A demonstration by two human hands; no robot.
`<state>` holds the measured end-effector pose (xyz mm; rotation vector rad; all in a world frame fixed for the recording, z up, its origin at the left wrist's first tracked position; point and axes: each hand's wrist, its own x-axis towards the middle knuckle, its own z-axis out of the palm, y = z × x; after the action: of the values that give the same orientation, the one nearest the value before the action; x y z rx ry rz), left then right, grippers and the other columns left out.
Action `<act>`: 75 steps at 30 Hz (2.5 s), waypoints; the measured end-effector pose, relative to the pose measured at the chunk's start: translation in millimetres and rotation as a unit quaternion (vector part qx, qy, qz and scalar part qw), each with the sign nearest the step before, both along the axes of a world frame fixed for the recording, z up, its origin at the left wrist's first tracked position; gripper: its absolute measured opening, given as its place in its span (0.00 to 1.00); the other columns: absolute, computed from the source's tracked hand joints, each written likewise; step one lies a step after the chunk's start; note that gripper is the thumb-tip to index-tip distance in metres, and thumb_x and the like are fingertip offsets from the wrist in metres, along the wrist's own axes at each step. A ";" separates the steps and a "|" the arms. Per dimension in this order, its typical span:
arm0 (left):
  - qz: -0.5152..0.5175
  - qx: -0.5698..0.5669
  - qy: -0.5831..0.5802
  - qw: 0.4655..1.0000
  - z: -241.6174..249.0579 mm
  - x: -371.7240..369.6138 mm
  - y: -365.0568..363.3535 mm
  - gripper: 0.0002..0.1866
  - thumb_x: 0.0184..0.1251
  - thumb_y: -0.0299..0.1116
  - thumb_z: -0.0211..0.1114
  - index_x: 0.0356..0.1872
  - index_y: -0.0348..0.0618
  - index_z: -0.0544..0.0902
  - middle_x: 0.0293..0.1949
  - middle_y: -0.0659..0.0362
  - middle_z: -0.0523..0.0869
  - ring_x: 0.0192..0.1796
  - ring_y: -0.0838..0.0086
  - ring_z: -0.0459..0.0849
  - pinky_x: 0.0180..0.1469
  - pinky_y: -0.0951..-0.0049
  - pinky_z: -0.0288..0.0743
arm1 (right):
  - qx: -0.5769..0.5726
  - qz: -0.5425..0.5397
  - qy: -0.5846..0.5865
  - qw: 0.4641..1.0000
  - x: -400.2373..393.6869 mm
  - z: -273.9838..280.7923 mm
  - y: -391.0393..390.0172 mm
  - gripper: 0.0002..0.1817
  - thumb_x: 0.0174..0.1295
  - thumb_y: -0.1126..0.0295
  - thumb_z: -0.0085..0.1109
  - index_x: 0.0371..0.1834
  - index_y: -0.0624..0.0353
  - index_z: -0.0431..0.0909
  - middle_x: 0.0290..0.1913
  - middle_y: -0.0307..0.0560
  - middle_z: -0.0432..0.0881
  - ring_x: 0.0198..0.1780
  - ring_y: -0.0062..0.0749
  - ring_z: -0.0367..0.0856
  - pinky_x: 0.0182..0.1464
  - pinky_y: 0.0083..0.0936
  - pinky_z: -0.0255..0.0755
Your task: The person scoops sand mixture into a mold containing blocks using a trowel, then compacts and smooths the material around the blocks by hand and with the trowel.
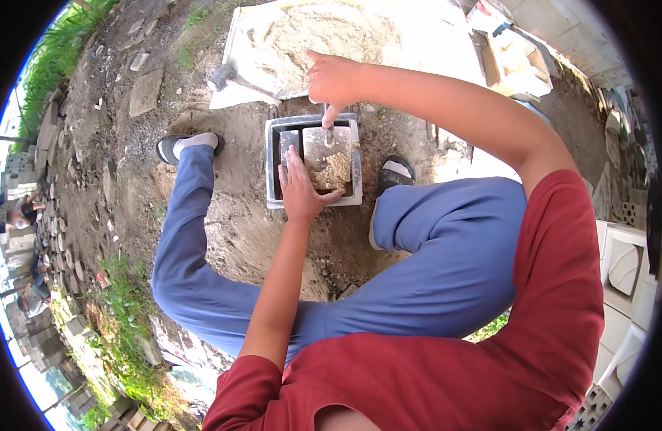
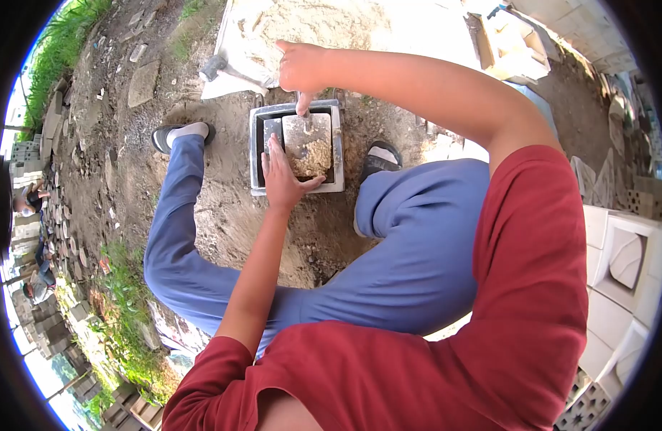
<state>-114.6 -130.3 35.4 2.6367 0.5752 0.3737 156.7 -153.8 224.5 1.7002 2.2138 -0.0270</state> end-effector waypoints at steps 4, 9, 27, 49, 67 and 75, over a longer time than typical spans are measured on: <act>0.001 -0.009 0.008 1.000 1.3 1.0 2.4 0.82 0.41 0.70 0.85 0.86 0.25 0.45 0.87 0.38 0.56 0.89 0.48 0.53 0.88 0.44 0.46 | -0.016 -0.004 0.023 1.000 -2.8 -1.0 1.3 0.35 0.52 0.28 0.70 0.26 0.54 0.91 0.31 0.44 0.90 0.50 0.38 0.88 0.83 0.55 0.48; 0.002 0.006 0.005 1.000 1.3 -0.1 -0.1 0.82 0.42 0.70 0.85 0.86 0.25 0.45 0.87 0.39 0.56 0.89 0.49 0.54 0.88 0.45 0.47 | -0.020 -0.007 -0.005 1.000 1.9 4.1 1.1 0.35 0.52 0.28 0.70 0.28 0.54 0.91 0.31 0.42 0.90 0.51 0.38 0.88 0.83 0.55 0.48; 0.005 -0.001 0.005 1.000 0.5 0.0 0.3 0.82 0.42 0.68 0.87 0.86 0.26 0.45 0.87 0.40 0.56 0.90 0.52 0.53 0.89 0.48 0.46 | 0.057 -0.007 0.028 0.998 25.1 -16.6 -11.2 0.36 0.54 0.28 0.71 0.32 0.56 0.92 0.35 0.43 0.91 0.56 0.38 0.86 0.80 0.54 0.50; 0.009 -0.023 -0.022 0.999 4.8 -3.2 -0.5 0.86 0.39 0.61 0.90 0.86 0.23 0.37 0.88 0.42 0.57 0.88 0.49 0.58 0.88 0.50 0.51 | 0.041 -0.098 0.155 0.982 53.8 -31.9 -44.3 0.37 0.54 0.31 0.74 0.40 0.59 0.89 0.43 0.47 0.89 0.61 0.39 0.82 0.72 0.53 0.51; -0.052 -0.151 -0.153 0.975 -12.0 -11.2 13.0 0.81 0.51 0.95 0.51 0.84 0.21 0.50 0.84 0.36 0.64 0.86 0.39 0.59 0.86 0.45 0.50 | 0.041 -0.061 0.184 0.980 43.5 -43.3 -38.0 0.34 0.53 0.33 0.76 0.36 0.57 0.85 0.43 0.43 0.86 0.62 0.41 0.79 0.74 0.55 0.48; -0.095 0.033 -0.017 0.995 -22.2 -15.1 13.0 0.76 0.49 0.85 0.66 0.86 0.30 0.54 0.88 0.43 0.57 0.89 0.47 0.54 0.88 0.44 0.46 | 0.018 -0.068 0.196 0.978 44.0 -43.2 -39.6 0.31 0.50 0.36 0.79 0.30 0.53 0.79 0.36 0.38 0.80 0.58 0.34 0.78 0.72 0.54 0.49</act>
<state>-129.7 -117.3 13.2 2.7136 0.3008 0.3847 200.7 -193.4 181.4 2.0071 2.3706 -0.3893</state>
